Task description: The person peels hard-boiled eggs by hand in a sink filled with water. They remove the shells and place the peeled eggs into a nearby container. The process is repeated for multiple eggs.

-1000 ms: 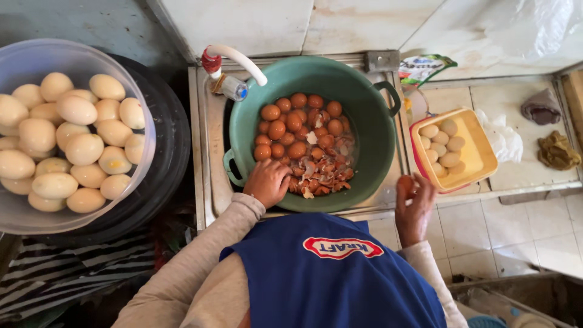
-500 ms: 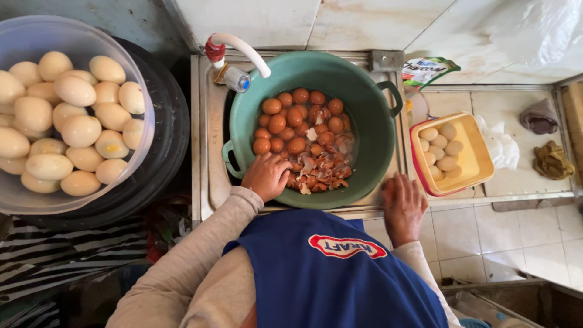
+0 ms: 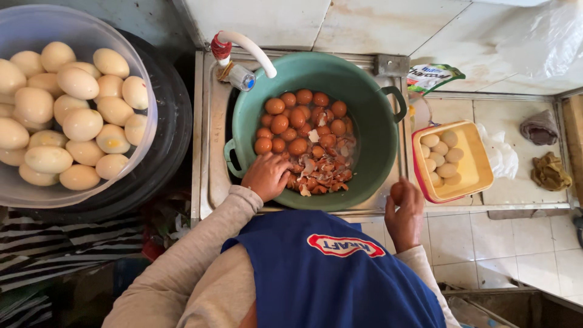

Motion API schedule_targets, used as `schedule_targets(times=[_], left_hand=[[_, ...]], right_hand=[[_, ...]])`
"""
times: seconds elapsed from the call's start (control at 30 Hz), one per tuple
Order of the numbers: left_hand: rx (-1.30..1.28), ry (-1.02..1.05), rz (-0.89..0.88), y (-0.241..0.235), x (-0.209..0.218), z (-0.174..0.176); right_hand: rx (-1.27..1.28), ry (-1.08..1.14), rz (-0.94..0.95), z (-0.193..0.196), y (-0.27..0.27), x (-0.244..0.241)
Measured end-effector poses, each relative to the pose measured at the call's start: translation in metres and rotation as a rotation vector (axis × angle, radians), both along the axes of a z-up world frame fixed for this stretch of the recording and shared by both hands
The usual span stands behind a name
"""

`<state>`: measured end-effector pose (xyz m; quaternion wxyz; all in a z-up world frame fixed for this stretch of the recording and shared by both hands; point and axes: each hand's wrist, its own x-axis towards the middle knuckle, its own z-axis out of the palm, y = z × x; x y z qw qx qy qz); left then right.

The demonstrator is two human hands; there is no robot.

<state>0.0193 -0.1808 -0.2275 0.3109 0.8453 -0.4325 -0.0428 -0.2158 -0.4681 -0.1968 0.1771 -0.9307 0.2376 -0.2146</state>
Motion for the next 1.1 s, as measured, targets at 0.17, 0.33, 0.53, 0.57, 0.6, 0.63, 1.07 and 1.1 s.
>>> schedule_targets(times=[0.17,0.33,0.53,0.57,0.6,0.63,1.07,1.1], left_hand=[[-0.007,-0.005,-0.021,0.0,0.001,0.002],[-0.028,0.007,-0.007,0.0,0.001,0.002],[-0.1,0.012,-0.02,-0.005,0.0,0.017],[-0.12,0.05,-0.046,-0.009,0.0,0.022],[-0.136,0.088,-0.066,-0.011,-0.003,0.029],[-0.153,0.126,-0.085,-0.014,-0.005,0.036],[-0.429,0.326,-0.113,-0.049,-0.028,0.077],[-0.462,0.328,-0.118,-0.045,-0.027,0.076]], right_hand=[[-0.165,0.162,0.038,0.007,0.005,0.004],[0.006,0.049,0.048,0.01,0.001,0.003],[0.011,-0.002,0.007,0.016,0.006,0.003],[0.093,-0.018,-0.034,0.022,0.006,0.005],[0.181,-0.032,-0.067,0.029,0.007,0.009],[0.268,-0.046,-0.1,0.038,0.009,0.013],[0.632,-0.024,0.344,0.113,0.093,0.106],[0.589,-0.006,0.352,0.116,0.093,0.108]])
